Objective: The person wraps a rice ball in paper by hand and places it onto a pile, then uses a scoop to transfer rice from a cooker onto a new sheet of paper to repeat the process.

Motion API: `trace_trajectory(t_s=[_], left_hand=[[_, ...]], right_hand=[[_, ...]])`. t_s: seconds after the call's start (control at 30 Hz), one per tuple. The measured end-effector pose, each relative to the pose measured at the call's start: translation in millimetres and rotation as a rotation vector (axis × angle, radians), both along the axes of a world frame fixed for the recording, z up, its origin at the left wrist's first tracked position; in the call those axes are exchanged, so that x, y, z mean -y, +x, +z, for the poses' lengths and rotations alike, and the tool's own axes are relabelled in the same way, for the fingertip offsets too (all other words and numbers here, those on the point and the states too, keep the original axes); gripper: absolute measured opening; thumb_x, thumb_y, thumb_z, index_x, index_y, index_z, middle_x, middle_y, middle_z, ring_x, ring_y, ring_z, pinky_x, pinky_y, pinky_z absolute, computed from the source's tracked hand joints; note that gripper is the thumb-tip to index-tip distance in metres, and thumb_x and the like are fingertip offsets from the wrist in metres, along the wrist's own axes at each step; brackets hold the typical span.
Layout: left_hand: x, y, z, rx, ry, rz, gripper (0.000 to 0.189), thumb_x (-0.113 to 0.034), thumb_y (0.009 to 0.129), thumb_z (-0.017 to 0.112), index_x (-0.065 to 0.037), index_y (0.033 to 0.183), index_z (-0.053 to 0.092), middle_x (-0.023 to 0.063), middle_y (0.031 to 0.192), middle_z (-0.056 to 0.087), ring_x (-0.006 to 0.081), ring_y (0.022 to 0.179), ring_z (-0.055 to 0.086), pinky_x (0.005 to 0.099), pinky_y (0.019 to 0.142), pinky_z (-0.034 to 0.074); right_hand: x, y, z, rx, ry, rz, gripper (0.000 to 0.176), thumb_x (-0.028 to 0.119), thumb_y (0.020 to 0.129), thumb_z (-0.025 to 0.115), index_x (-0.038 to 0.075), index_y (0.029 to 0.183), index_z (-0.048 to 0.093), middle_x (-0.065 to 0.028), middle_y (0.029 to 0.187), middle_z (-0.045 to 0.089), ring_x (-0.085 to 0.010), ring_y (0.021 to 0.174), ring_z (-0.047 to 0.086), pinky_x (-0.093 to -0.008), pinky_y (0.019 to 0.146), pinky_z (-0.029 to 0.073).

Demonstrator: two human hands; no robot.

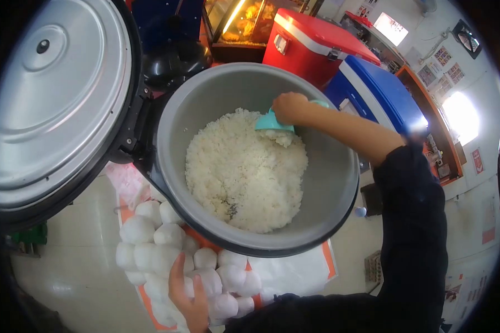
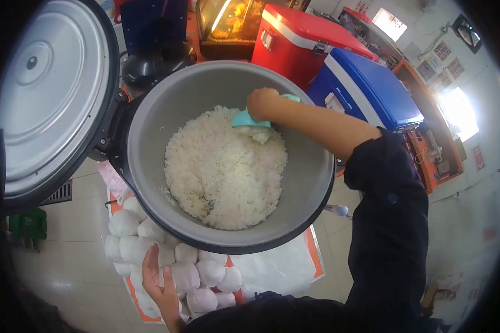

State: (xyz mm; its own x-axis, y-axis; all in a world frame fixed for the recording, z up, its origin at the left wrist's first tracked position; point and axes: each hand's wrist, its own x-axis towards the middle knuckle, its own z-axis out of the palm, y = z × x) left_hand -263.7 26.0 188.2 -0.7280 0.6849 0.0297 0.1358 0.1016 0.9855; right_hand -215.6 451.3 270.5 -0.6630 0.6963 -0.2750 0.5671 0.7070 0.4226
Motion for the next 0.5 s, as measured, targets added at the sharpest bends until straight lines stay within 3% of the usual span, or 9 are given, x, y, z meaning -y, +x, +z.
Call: trace_trajectory(t_s=[0.07, 0.1, 0.13, 0.23, 0.3, 0.37, 0.43, 0.5], left_hand=[[-4.0, -2.2, -4.5, 0.000, -0.009, 0.025, 0.045, -0.007, 0.080, 0.050, 0.007, 0.123, 0.042, 0.0211, 0.125, 0.047, 0.0304, 0.118, 0.043, 0.0375, 0.101, 0.029], [-4.9, -3.0, -6.2, -0.012, -0.001, 0.059, 0.044, -0.010, 0.079, 0.052, 0.006, 0.119, 0.047, 0.0192, 0.120, 0.052, 0.0306, 0.113, 0.048, 0.0372, 0.099, 0.032], [-4.7, -3.2, -6.8, -0.009, -0.001, 0.052, 0.044, -0.010, 0.079, 0.052, 0.006, 0.119, 0.047, 0.0192, 0.120, 0.052, 0.0306, 0.113, 0.048, 0.0372, 0.099, 0.032], [-1.1, -5.7, -9.1, 0.027, 0.033, 0.030, 0.044, -0.012, 0.079, 0.053, 0.006, 0.119, 0.047, 0.0199, 0.120, 0.052, 0.0312, 0.112, 0.048, 0.0375, 0.098, 0.033], [2.9, -8.5, -10.0, 0.043, 0.005, -0.074, 0.046, -0.002, 0.081, 0.047, 0.006, 0.125, 0.040, 0.0220, 0.127, 0.044, 0.0307, 0.122, 0.040, 0.0389, 0.104, 0.027], [2.9, -9.8, -10.0, 0.040, 0.002, -0.084, 0.046, -0.002, 0.081, 0.047, 0.006, 0.125, 0.040, 0.0219, 0.127, 0.045, 0.0307, 0.122, 0.041, 0.0392, 0.104, 0.027], [1.0, -10.5, -9.9, 0.035, -0.003, -0.095, 0.046, -0.002, 0.080, 0.047, 0.006, 0.125, 0.040, 0.0219, 0.126, 0.045, 0.0307, 0.121, 0.041, 0.0395, 0.104, 0.027], [-3.8, -11.5, -10.1, 0.042, 0.034, -0.127, 0.046, -0.002, 0.080, 0.048, 0.006, 0.125, 0.040, 0.0219, 0.126, 0.046, 0.0307, 0.120, 0.042, 0.0395, 0.103, 0.028]], right_hand=[[-2.5, -2.8, 1.1, 0.012, -0.059, -0.046, 0.028, 0.015, 0.076, 0.052, 0.004, 0.098, 0.066, -0.0163, 0.103, 0.063, -0.0302, 0.095, 0.061, -0.0382, 0.077, 0.049], [-1.1, -4.6, 4.7, 0.102, -0.107, -0.046, 0.028, 0.019, 0.082, 0.047, 0.004, 0.096, 0.066, -0.0170, 0.102, 0.063, -0.0318, 0.094, 0.061, -0.0403, 0.078, 0.048], [-0.1, -6.1, 6.4, 0.189, -0.151, -0.043, 0.032, 0.023, 0.088, 0.041, 0.003, 0.095, 0.066, -0.0178, 0.100, 0.063, -0.0333, 0.092, 0.061, -0.0424, 0.079, 0.048], [13.2, 6.7, 0.1, 0.181, -0.234, -0.066, 0.036, 0.026, 0.089, 0.038, 0.002, 0.094, 0.065, -0.0188, 0.099, 0.062, -0.0343, 0.090, 0.061, -0.0430, 0.080, 0.047], [21.7, 25.2, -10.3, 0.135, -0.263, -0.059, 0.039, 0.027, 0.090, 0.036, 0.000, 0.092, 0.064, -0.0200, 0.096, 0.062, -0.0347, 0.089, 0.061, -0.0437, 0.080, 0.046], [28.7, 36.6, -14.4, 0.088, -0.286, -0.046, 0.043, 0.029, 0.091, 0.034, -0.002, 0.090, 0.064, -0.0212, 0.093, 0.062, -0.0351, 0.087, 0.061, -0.0443, 0.080, 0.045], [32.7, 42.8, -16.7, 0.119, -0.394, 0.132, 0.050, 0.031, 0.093, 0.031, -0.007, 0.082, 0.062, -0.0233, 0.081, 0.062, -0.0358, 0.076, 0.061, -0.0457, 0.073, 0.046], [30.9, 43.2, -23.3, 0.148, -0.506, 0.026, 0.048, 0.030, 0.093, 0.031, -0.006, 0.081, 0.061, -0.0213, 0.075, 0.061, -0.0336, 0.070, 0.060, -0.0433, 0.067, 0.047]])
